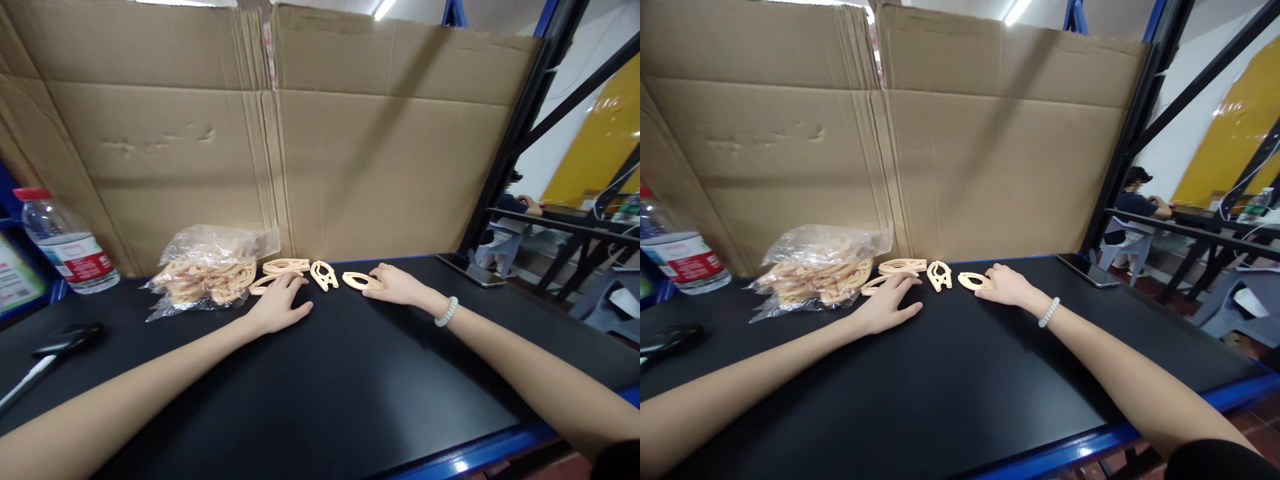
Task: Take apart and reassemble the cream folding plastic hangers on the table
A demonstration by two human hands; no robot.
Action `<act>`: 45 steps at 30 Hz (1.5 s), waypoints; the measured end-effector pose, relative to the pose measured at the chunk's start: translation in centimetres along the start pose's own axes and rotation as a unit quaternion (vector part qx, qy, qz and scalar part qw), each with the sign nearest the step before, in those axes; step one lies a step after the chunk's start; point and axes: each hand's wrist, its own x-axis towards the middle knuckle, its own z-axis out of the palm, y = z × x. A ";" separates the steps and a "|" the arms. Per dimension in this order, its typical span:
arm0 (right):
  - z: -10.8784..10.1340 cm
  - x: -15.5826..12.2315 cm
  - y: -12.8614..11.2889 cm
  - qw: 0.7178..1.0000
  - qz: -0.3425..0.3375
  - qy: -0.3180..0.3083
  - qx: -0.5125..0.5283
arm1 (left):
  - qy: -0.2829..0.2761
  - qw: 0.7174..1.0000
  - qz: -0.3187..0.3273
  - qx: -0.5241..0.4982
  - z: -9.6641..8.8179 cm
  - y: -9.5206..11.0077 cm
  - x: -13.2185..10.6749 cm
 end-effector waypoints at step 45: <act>0.5 -4.3 -8.5 0.797 -0.042 0.012 0.602 | 0.128 0.957 -0.105 -0.238 -1.1 6.7 -5.4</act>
